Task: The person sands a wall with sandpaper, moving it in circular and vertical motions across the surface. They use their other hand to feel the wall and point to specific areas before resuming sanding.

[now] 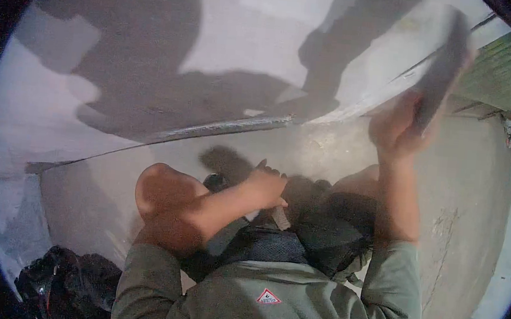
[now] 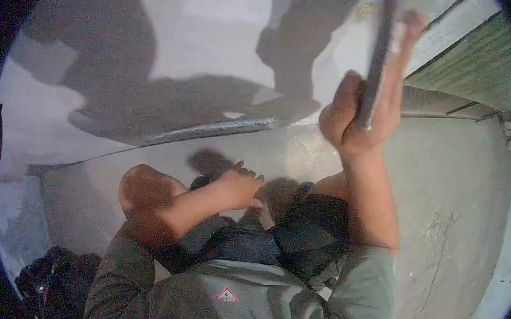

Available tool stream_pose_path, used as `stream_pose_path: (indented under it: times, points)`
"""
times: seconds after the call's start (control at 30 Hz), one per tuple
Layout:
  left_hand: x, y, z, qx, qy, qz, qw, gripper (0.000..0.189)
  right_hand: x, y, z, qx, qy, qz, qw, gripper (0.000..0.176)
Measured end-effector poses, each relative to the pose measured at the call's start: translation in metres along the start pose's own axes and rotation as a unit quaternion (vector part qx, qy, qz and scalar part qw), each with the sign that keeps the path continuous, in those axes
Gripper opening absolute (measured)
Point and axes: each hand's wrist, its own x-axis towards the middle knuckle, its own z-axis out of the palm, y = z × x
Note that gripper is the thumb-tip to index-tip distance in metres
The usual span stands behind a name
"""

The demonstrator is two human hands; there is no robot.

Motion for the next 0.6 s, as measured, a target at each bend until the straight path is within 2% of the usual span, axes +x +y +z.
stream_pose_path:
  times: [0.03,0.1,0.13,0.2,0.23,0.3,0.33,0.47,0.53,0.57,0.6]
  points:
    - [-0.002,0.004,-0.007,0.000,-0.029,-0.013,1.000,0.074,0.003,0.005,-0.006,-0.001,-0.001,0.000,1.000,0.053]
    - [0.005,-0.002,0.006,0.022,-0.007,0.006,1.000,0.074,0.002,0.015,-0.013,-0.175,-0.061,-0.088,0.979,0.054]
    - [0.008,-0.003,0.012,0.044,0.016,0.025,0.999,0.074,0.000,0.024,-0.010,-0.258,-0.085,-0.100,0.957,0.056]
    - [0.007,0.000,0.003,0.043,0.000,0.024,0.999,0.077,-0.017,0.046,0.004,-0.248,-0.144,-0.053,0.957,0.058]
    - [0.009,-0.002,0.001,0.041,-0.015,0.022,0.999,0.080,-0.024,0.057,0.008,-0.250,-0.143,-0.051,0.956,0.058]
    - [0.009,-0.002,0.001,0.046,-0.016,0.019,0.999,0.080,-0.024,0.064,0.012,-0.280,-0.141,-0.110,0.943,0.067]
    - [0.009,-0.002,0.001,0.046,-0.016,0.013,0.999,0.080,-0.022,0.065,0.008,-0.280,-0.140,-0.110,0.943,0.067]
    - [0.011,-0.004,0.004,0.047,-0.036,0.012,0.998,0.080,-0.011,0.077,-0.013,-0.256,-0.014,-0.059,0.965,0.056]
    - [0.014,-0.007,0.010,0.039,-0.018,0.020,0.999,0.079,-0.022,0.079,-0.009,-0.260,-0.061,-0.078,0.961,0.056]
    - [0.014,-0.006,0.008,0.041,-0.018,0.022,0.999,0.079,-0.025,0.078,-0.001,-0.241,-0.094,-0.139,0.956,0.056]
    - [0.014,-0.006,0.006,0.050,-0.020,0.018,0.998,0.079,-0.028,0.073,0.006,-0.243,-0.132,-0.146,0.950,0.058]
